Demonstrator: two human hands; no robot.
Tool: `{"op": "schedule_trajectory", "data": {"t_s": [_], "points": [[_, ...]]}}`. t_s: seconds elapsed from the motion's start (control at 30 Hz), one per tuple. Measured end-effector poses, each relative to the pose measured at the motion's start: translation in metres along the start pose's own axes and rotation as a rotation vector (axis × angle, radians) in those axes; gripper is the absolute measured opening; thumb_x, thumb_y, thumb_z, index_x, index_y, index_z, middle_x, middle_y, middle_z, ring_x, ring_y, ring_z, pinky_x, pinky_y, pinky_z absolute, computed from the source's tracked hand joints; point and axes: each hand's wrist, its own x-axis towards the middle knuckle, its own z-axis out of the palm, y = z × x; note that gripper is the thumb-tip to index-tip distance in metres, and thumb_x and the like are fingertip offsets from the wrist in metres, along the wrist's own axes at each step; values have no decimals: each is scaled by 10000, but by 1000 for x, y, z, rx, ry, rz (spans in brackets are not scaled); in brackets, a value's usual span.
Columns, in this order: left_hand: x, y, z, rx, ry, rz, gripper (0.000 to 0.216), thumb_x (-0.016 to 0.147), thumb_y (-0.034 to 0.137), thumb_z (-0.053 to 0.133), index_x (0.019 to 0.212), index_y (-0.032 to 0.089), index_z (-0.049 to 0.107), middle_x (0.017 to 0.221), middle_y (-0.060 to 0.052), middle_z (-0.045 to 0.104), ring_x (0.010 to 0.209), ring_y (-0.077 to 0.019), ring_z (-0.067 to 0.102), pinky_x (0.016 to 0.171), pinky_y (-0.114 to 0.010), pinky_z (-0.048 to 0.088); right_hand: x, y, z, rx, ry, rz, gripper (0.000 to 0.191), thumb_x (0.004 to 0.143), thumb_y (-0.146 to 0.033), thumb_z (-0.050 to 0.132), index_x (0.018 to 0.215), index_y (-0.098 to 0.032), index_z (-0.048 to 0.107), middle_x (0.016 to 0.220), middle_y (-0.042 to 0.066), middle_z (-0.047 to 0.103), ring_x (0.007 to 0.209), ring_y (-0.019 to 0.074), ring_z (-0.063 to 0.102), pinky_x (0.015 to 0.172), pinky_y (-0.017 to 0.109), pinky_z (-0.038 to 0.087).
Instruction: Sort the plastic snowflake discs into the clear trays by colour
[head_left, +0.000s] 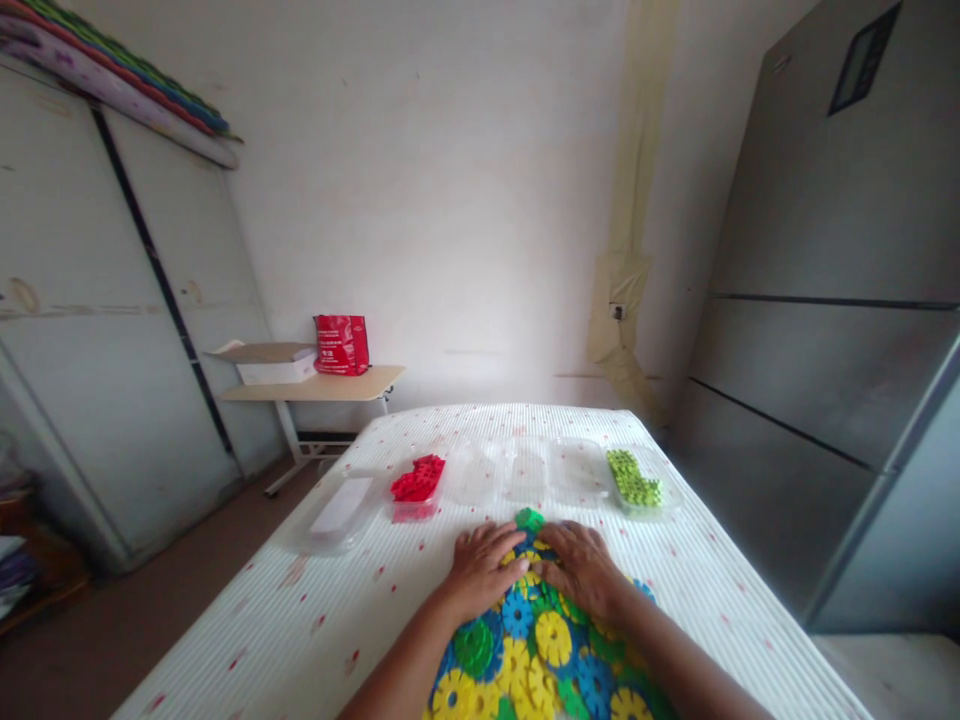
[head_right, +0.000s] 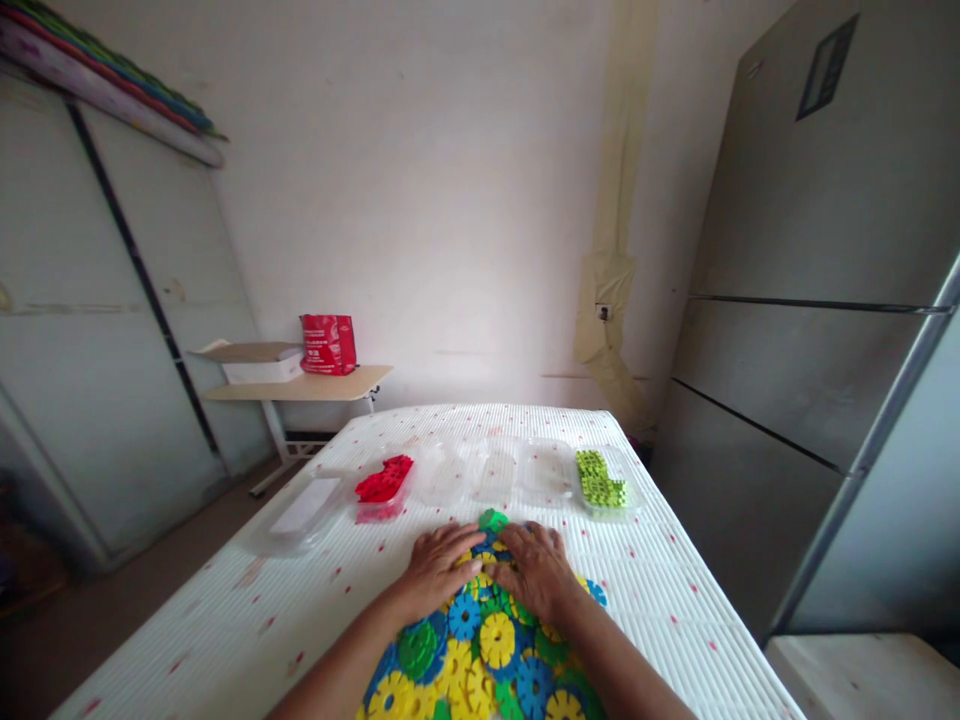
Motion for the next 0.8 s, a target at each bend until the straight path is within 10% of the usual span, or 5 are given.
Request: {"op": "schedule_trajectory", "data": {"t_s": [0.43,0.8], "points": [[-30,-16,-20,-662,-8,-5,337,800,429,475,946,214,690,1214,-51,581,1104,-222,534,928,-346,435,-36,-30,-27,336,-161,-120,491,783,-548,497,1189,-278,558,1177,48,603,1114,257,503,958,404,376],[-32,-25,-19,-820,145,-131,319,738,402,551,852,132,676,918,-86,681,920,-231,600,828,-315,448,-23,34,-12,260,205,231,315,805,-350,378,801,-192,651,774,47,686,734,200,618,691,282,457]]}}
